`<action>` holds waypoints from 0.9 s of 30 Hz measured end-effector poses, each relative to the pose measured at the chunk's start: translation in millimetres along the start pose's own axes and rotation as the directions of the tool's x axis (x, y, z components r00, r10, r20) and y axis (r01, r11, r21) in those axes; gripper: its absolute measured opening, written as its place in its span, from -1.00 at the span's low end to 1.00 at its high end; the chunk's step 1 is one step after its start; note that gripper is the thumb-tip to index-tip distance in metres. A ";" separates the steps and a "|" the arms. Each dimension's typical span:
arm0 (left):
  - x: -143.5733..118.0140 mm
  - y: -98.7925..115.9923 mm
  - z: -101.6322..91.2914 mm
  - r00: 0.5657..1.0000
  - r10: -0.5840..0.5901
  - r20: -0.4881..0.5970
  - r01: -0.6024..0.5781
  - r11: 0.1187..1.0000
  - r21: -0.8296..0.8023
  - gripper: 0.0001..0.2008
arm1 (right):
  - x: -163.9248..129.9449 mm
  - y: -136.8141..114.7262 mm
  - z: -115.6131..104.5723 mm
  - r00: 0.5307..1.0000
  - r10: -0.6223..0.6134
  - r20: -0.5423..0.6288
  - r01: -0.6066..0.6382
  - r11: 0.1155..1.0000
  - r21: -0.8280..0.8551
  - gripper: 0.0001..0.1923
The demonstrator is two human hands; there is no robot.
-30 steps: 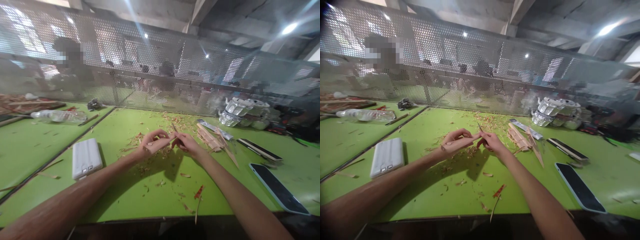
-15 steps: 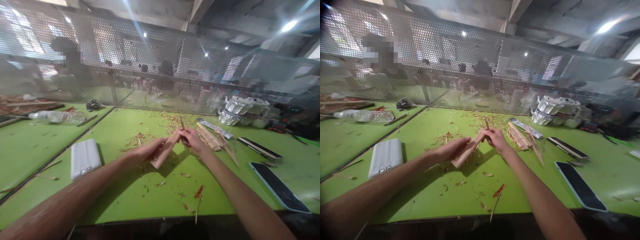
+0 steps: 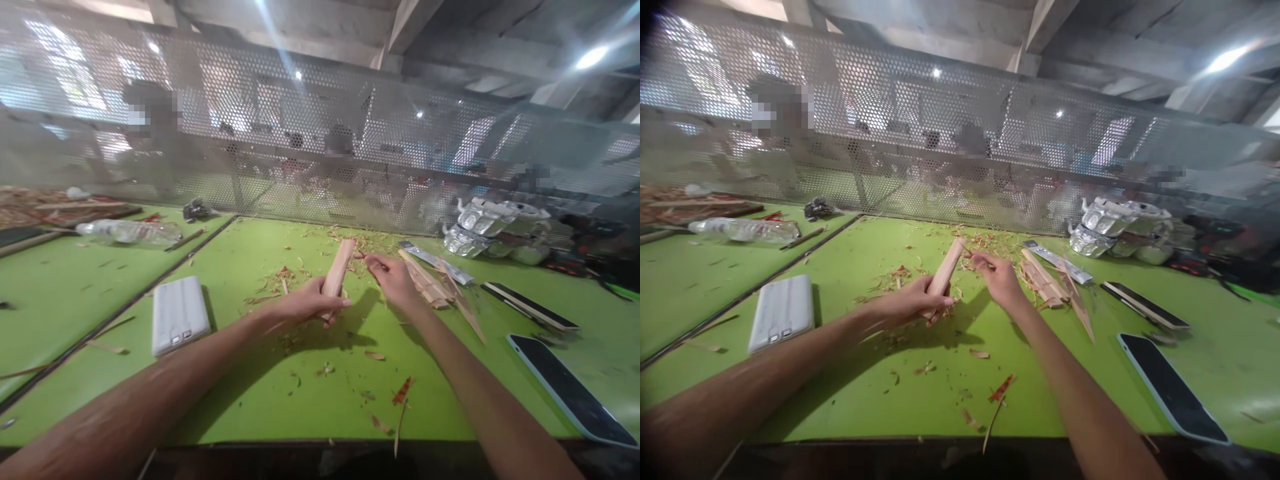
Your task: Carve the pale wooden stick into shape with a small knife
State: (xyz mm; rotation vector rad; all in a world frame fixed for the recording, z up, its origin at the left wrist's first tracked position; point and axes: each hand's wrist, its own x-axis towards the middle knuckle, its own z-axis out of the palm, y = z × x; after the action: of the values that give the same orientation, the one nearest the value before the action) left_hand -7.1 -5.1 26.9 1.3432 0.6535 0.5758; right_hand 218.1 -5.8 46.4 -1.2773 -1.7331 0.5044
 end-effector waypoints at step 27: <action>7.2 -7.2 6.7 0.940 0.167 -0.299 -0.080 0.956 0.283 -0.61 | -6.9 19.1 21.8 0.905 -0.409 0.118 0.418 0.806 -0.419 -0.64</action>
State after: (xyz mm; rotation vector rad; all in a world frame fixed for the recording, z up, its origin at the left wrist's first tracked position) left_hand 2.8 -5.6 19.8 1.5670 0.9417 0.8433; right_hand 210.5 -0.9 18.0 -1.1304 -2.1480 -0.1415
